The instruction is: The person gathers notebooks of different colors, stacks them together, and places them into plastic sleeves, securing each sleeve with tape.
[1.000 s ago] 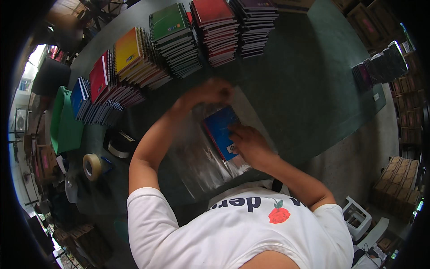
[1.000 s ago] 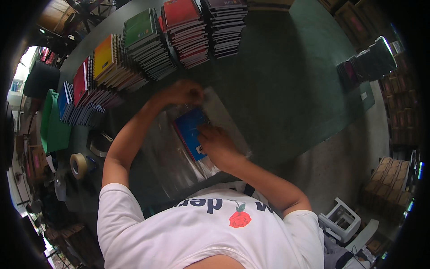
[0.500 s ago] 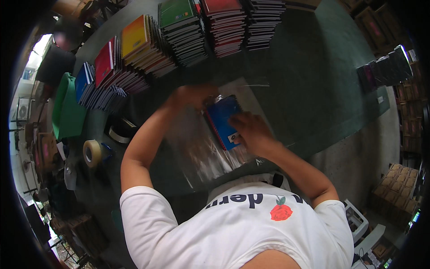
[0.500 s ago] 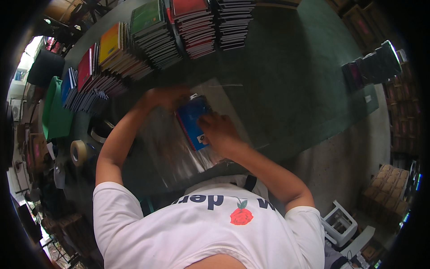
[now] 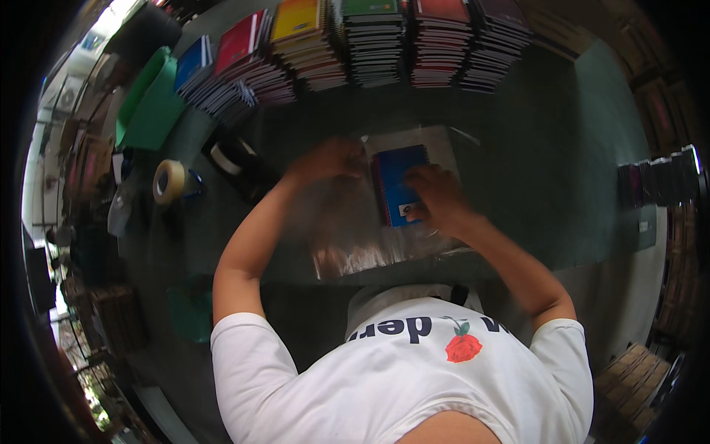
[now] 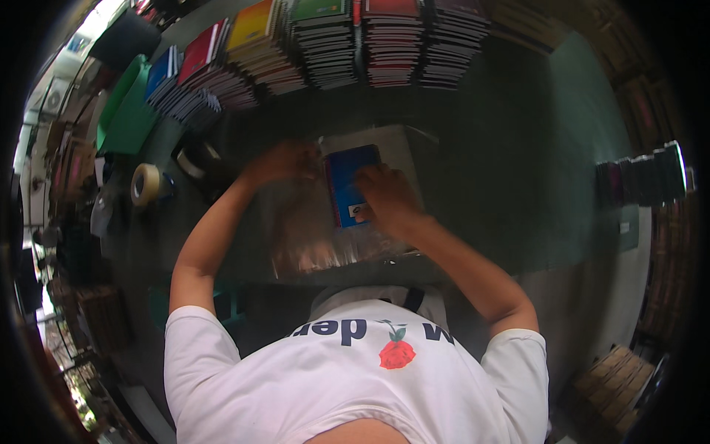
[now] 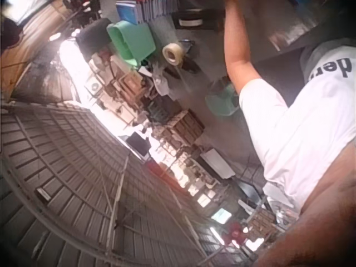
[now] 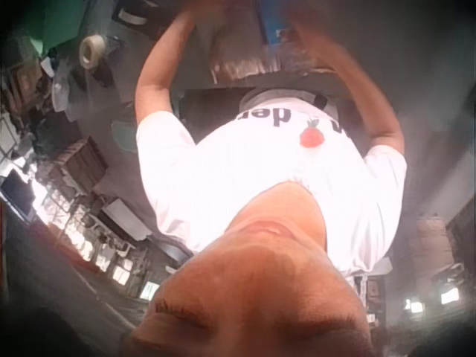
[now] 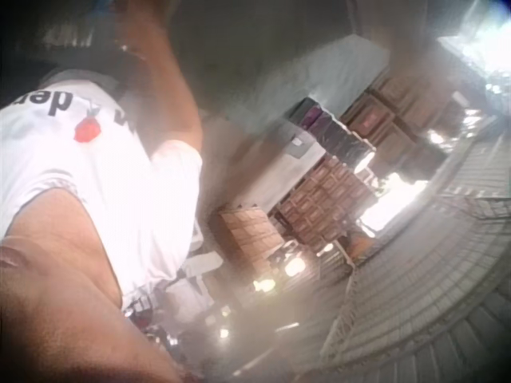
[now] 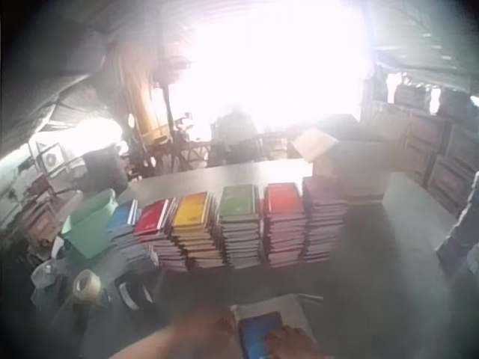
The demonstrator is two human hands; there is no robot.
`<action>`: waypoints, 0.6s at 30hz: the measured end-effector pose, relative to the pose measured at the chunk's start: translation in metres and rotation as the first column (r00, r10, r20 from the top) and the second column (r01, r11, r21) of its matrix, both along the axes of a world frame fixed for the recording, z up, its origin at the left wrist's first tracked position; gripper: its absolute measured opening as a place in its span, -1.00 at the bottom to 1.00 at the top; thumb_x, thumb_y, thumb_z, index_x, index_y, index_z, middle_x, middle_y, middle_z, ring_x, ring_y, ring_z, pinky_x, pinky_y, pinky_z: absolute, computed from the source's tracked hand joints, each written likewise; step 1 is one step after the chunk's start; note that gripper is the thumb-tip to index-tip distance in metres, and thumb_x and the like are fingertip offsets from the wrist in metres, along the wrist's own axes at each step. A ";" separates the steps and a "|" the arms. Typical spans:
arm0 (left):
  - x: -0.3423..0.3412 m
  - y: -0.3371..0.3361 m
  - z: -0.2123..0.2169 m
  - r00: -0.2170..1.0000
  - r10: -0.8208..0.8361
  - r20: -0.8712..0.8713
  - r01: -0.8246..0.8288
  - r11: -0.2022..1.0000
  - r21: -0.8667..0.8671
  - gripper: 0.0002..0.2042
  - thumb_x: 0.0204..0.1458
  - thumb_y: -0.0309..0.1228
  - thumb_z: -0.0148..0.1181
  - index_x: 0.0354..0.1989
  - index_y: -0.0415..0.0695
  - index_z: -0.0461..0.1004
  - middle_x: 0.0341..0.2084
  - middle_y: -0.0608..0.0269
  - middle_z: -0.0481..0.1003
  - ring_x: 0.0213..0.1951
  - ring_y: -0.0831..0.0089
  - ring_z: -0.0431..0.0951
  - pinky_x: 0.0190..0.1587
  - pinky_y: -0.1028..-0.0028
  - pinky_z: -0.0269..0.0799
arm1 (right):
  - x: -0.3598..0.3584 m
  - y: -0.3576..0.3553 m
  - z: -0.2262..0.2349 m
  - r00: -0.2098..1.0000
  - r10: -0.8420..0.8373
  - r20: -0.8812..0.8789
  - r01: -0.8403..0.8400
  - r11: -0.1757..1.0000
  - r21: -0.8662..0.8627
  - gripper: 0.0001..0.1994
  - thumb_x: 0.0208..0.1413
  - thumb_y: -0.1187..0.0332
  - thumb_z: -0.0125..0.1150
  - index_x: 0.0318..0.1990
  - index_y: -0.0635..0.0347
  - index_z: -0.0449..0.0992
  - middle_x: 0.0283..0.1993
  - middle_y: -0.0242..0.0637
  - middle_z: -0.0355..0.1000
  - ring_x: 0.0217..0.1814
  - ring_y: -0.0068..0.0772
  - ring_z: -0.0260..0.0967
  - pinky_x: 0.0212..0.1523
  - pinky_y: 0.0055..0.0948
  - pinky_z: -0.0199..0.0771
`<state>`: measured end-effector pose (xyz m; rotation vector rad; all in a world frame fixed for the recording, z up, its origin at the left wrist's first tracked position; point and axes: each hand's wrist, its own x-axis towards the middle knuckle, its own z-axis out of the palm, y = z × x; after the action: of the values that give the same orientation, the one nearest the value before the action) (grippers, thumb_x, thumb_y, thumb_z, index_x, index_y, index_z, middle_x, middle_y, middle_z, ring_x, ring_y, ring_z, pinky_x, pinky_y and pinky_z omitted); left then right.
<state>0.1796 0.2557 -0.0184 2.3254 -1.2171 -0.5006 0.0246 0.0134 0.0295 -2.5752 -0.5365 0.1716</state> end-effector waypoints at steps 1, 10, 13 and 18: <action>-0.004 -0.008 0.002 0.999 0.000 0.032 0.003 0.997 -0.081 -0.76 -0.20 -0.32 0.28 -0.38 -0.17 0.47 -0.45 0.06 0.47 -0.37 0.16 0.50 -0.28 0.26 0.39 | 0.001 -0.003 0.000 1.000 0.015 0.014 -0.015 1.000 0.003 -0.42 -0.31 0.31 0.42 -0.03 0.21 0.38 0.09 -0.21 0.25 0.14 -0.12 0.17 0.10 -0.19 0.18; -0.015 0.001 0.010 0.985 -0.037 0.167 -0.019 0.947 0.320 -0.76 -0.16 -0.41 0.19 -0.26 -0.18 0.46 -0.32 0.08 0.48 -0.30 0.16 0.50 -0.25 0.25 0.41 | 0.001 -0.010 -0.006 0.992 0.097 0.083 -0.095 0.995 -0.035 -0.35 -0.24 0.20 0.40 0.04 0.31 0.31 0.22 -0.11 0.13 0.29 -0.07 0.04 0.25 -0.14 0.05; -0.023 0.026 -0.013 0.730 -0.045 0.682 0.065 0.998 -0.003 -0.79 -0.07 -0.44 0.12 -0.22 -0.19 0.46 -0.28 0.09 0.49 -0.29 0.26 0.51 -0.30 0.30 0.42 | 0.011 -0.011 -0.012 0.990 0.128 0.062 -0.129 0.992 0.009 -0.26 -0.23 0.14 0.39 0.12 0.30 0.24 0.30 -0.08 0.04 0.38 -0.03 -0.08 0.30 -0.06 -0.03; -0.111 -0.029 0.021 0.333 0.511 -0.793 -0.872 0.487 -0.053 -0.78 0.06 -0.37 0.02 -0.22 -0.26 0.44 -0.41 0.12 0.48 -0.40 0.43 0.50 -0.36 0.42 0.44 | 0.013 -0.020 -0.024 0.984 0.161 0.073 -0.163 0.986 0.024 -0.16 -0.23 -0.01 0.36 0.18 0.26 0.17 0.33 -0.05 -0.01 0.42 0.03 -0.19 0.32 0.05 -0.11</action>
<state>0.0681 0.2262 0.0030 1.6739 0.1643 -0.5568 0.0375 -0.0071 0.0053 -2.5156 -0.7698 0.1273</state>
